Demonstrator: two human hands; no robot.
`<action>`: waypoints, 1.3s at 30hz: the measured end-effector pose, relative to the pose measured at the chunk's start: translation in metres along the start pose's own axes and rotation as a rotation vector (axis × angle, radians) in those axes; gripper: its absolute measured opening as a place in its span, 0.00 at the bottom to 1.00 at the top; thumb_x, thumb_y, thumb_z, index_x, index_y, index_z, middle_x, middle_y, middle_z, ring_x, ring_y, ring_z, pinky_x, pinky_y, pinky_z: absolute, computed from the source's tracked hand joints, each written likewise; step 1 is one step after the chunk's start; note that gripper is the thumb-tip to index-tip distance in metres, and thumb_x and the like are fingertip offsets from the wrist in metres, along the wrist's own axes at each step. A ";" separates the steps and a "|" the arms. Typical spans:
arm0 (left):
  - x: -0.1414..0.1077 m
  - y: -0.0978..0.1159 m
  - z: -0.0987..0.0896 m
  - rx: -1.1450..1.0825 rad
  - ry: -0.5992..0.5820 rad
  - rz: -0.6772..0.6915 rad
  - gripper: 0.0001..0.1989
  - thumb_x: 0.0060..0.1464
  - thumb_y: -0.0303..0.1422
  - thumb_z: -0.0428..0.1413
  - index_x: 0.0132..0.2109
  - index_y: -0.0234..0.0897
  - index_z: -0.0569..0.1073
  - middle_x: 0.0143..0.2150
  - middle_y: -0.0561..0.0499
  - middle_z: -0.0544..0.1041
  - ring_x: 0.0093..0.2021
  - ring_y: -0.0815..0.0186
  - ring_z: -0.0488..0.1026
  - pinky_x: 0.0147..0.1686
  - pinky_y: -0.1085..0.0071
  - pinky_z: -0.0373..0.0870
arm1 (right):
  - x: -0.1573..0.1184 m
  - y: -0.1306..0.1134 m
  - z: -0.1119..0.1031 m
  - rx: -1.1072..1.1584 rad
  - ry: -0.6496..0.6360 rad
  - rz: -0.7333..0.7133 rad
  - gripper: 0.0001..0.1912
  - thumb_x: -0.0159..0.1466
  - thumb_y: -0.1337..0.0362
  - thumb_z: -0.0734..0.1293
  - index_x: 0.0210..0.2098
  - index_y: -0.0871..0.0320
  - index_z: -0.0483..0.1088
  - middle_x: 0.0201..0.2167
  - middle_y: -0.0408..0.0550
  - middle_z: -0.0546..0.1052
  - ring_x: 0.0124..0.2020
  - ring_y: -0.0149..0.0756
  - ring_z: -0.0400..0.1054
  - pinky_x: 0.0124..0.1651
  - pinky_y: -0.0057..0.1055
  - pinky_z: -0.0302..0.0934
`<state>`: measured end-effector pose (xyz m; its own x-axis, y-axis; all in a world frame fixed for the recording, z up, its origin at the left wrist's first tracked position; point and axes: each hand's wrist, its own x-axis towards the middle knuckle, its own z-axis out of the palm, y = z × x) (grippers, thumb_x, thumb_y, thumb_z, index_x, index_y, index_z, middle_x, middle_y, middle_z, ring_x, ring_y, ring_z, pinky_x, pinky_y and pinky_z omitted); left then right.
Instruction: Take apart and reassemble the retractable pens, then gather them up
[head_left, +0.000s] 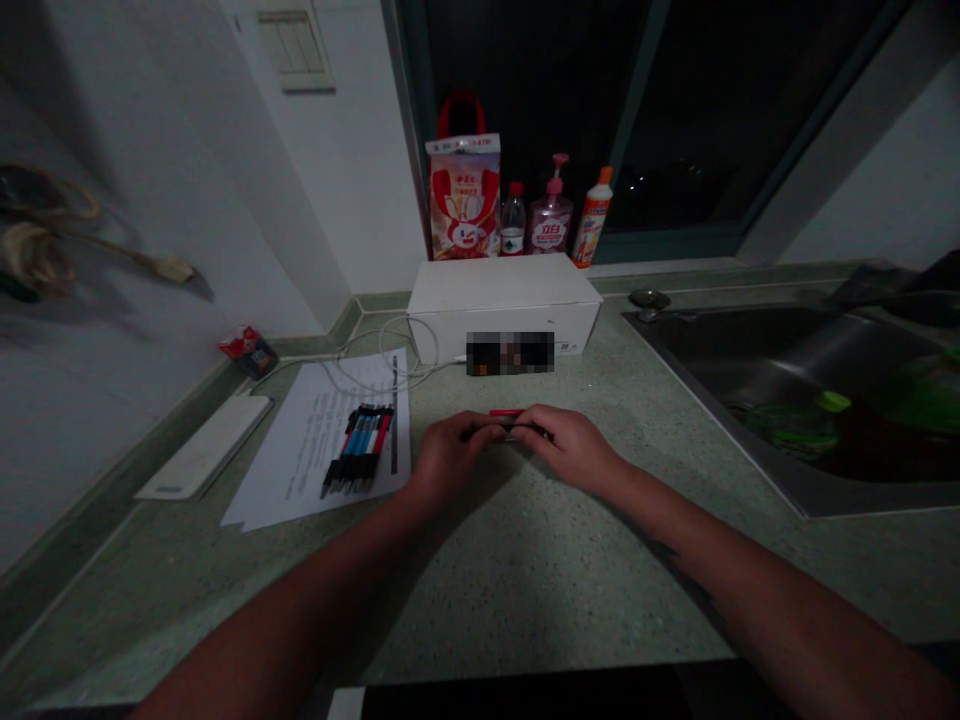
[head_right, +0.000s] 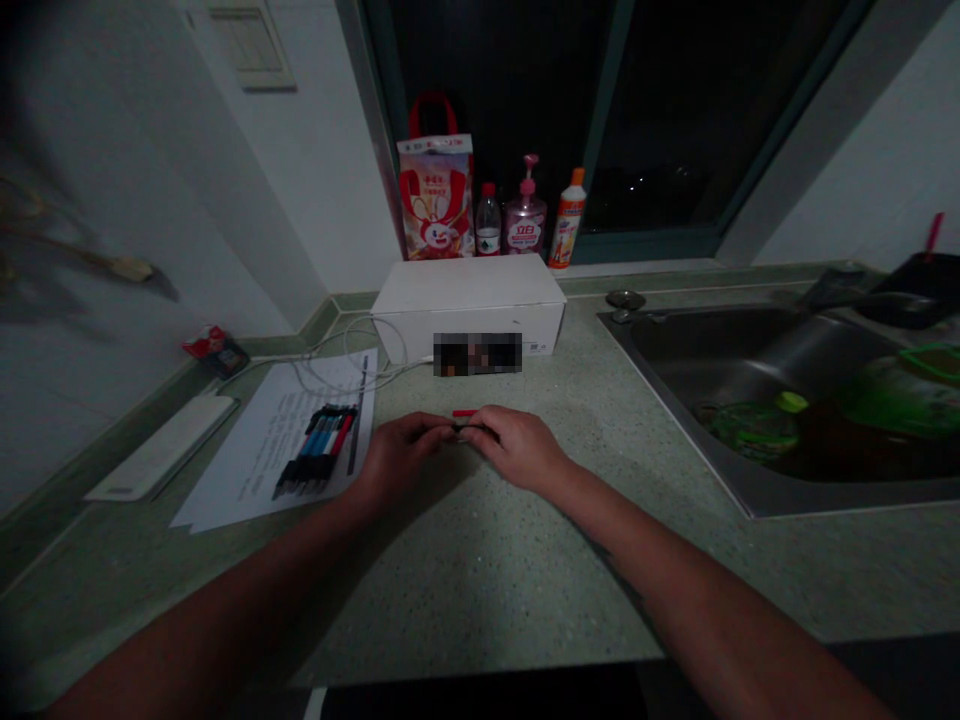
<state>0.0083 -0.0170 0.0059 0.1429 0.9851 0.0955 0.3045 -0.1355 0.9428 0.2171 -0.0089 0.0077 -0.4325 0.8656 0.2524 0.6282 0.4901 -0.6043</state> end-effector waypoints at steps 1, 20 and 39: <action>0.000 -0.001 0.000 0.003 -0.003 0.003 0.07 0.57 0.34 0.60 0.37 0.38 0.82 0.36 0.47 0.86 0.37 0.61 0.81 0.44 0.64 0.77 | 0.000 0.000 0.000 -0.004 -0.007 -0.003 0.11 0.73 0.59 0.64 0.39 0.55 0.76 0.35 0.46 0.80 0.34 0.35 0.72 0.38 0.31 0.61; -0.005 -0.003 0.003 0.472 -0.246 0.312 0.04 0.54 0.27 0.64 0.37 0.40 0.82 0.37 0.46 0.82 0.42 0.57 0.76 0.46 0.62 0.71 | 0.002 0.006 -0.002 -0.142 -0.022 -0.011 0.04 0.69 0.65 0.67 0.39 0.54 0.76 0.37 0.45 0.78 0.36 0.34 0.72 0.39 0.30 0.60; 0.013 -0.010 -0.005 0.721 -0.133 0.225 0.07 0.59 0.27 0.58 0.38 0.38 0.82 0.39 0.44 0.79 0.44 0.53 0.74 0.48 0.58 0.69 | 0.005 0.005 -0.001 -0.401 -0.151 0.073 0.07 0.69 0.67 0.64 0.37 0.57 0.74 0.39 0.49 0.76 0.35 0.36 0.70 0.36 0.31 0.56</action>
<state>0.0024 -0.0020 -0.0003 0.3721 0.9109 0.1783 0.7874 -0.4114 0.4591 0.2187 -0.0021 0.0066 -0.4488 0.8892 0.0886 0.8492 0.4553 -0.2675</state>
